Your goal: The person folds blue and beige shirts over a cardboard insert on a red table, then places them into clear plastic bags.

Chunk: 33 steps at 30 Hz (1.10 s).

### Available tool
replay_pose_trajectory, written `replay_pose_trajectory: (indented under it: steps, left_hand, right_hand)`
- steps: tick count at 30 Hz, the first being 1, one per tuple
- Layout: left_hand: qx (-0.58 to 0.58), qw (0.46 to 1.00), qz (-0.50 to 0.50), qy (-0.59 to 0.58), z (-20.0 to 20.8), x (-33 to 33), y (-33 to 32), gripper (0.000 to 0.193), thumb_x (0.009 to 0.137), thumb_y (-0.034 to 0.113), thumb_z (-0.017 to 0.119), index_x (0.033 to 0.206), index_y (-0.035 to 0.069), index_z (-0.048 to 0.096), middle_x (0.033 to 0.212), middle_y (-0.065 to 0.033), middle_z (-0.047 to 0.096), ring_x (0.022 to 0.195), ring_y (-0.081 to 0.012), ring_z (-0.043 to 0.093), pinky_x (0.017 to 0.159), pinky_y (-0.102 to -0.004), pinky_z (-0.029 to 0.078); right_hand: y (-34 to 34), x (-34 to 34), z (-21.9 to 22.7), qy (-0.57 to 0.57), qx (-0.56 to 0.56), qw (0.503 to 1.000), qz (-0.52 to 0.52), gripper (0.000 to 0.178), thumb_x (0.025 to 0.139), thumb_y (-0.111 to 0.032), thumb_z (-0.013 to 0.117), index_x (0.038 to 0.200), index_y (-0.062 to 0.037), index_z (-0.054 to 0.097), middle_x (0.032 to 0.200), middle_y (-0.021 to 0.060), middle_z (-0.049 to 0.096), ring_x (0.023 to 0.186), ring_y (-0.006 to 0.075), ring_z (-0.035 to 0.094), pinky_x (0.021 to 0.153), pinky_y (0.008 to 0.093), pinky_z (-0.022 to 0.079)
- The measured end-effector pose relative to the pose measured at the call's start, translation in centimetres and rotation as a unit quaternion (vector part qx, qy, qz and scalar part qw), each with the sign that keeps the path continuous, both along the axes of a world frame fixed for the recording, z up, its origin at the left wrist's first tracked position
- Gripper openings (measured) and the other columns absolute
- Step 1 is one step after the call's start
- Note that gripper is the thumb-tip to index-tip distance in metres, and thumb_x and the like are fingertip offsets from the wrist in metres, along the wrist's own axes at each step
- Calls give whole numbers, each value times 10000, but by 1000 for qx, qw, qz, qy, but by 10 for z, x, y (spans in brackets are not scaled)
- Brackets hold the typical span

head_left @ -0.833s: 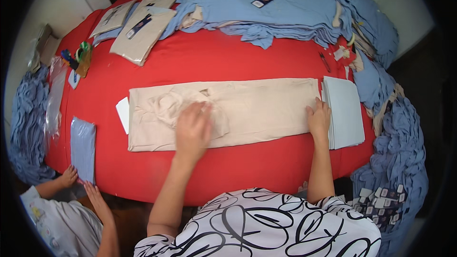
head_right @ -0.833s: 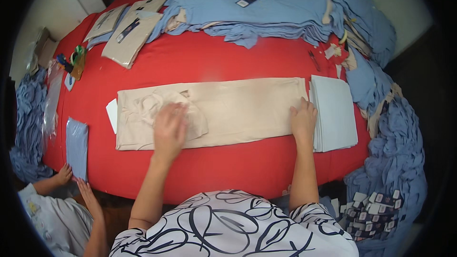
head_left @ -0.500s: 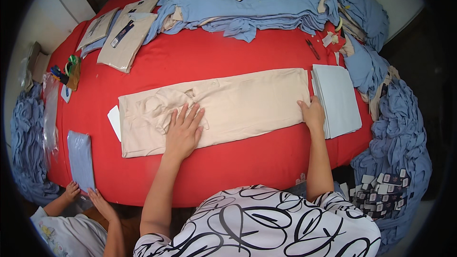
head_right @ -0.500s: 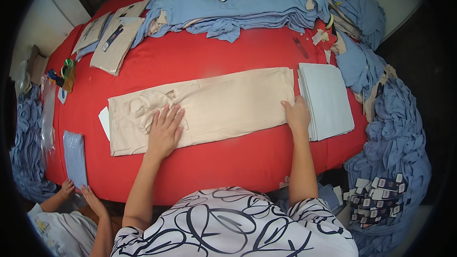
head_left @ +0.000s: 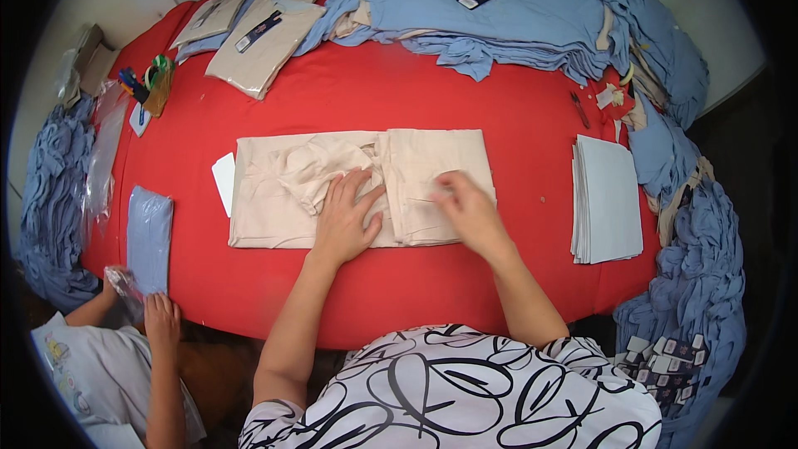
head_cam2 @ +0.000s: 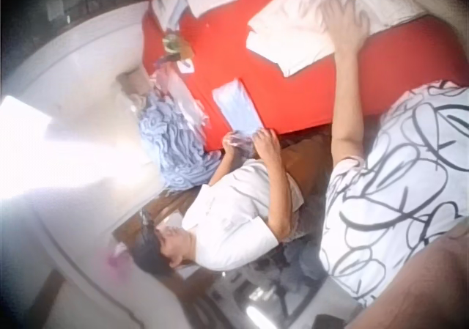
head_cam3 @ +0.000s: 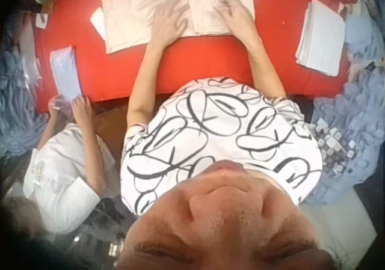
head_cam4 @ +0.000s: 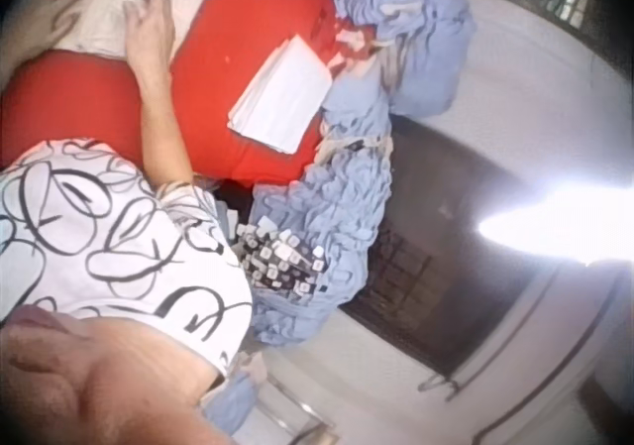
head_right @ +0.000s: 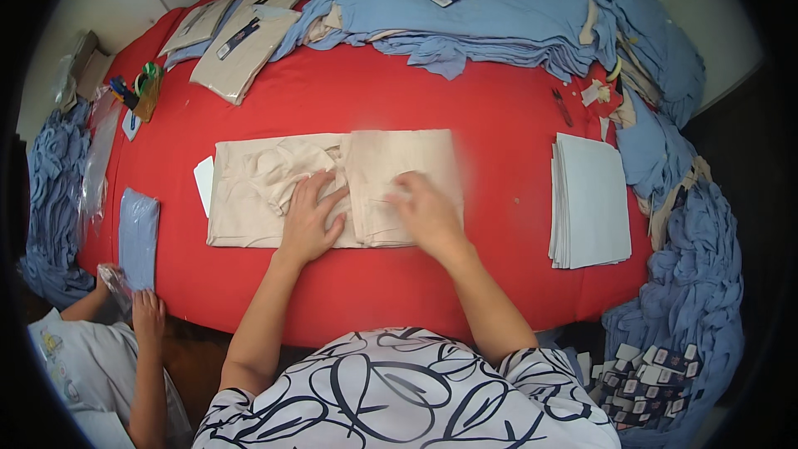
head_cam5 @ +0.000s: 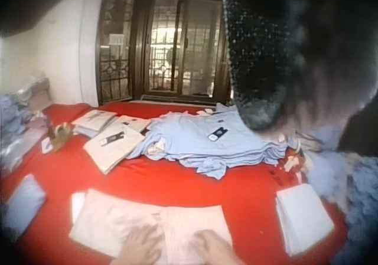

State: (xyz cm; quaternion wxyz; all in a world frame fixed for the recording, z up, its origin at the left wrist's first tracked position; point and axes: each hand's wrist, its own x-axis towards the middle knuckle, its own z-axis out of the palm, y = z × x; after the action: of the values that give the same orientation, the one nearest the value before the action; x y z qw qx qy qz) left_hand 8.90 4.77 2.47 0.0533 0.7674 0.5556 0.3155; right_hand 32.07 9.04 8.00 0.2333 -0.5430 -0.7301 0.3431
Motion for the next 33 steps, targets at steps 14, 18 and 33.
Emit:
replay_pose_trajectory:
  steps: [14,18,33]
  left_hand:
    - [-274,927,-12,-257,17,117,39,674,896,406,654,1365,-47,481,1217,-205,538,1061,-336,582,920,-405,477]
    - [-209,939,-54,-266,19,112,33,782,832,478,706,1336,-71,470,1159,-225,549,1091,-379,558,939,-420,469]
    - [48,994,-98,-3,-25,124,-13,389,789,154,696,1166,80,640,1177,-41,595,1027,-243,533,921,-421,424]
  right_hand:
    - [18,49,-31,431,-293,841,-146,353,1010,-274,472,1057,50,603,996,127,640,854,203,645,756,331,537]
    - [19,60,-37,427,-270,862,-39,288,932,-172,570,1115,44,624,1064,114,639,911,238,648,804,347,536]
    - [26,69,-35,-31,139,989,41,224,836,-125,700,1046,-49,679,983,54,593,932,199,540,881,329,432]
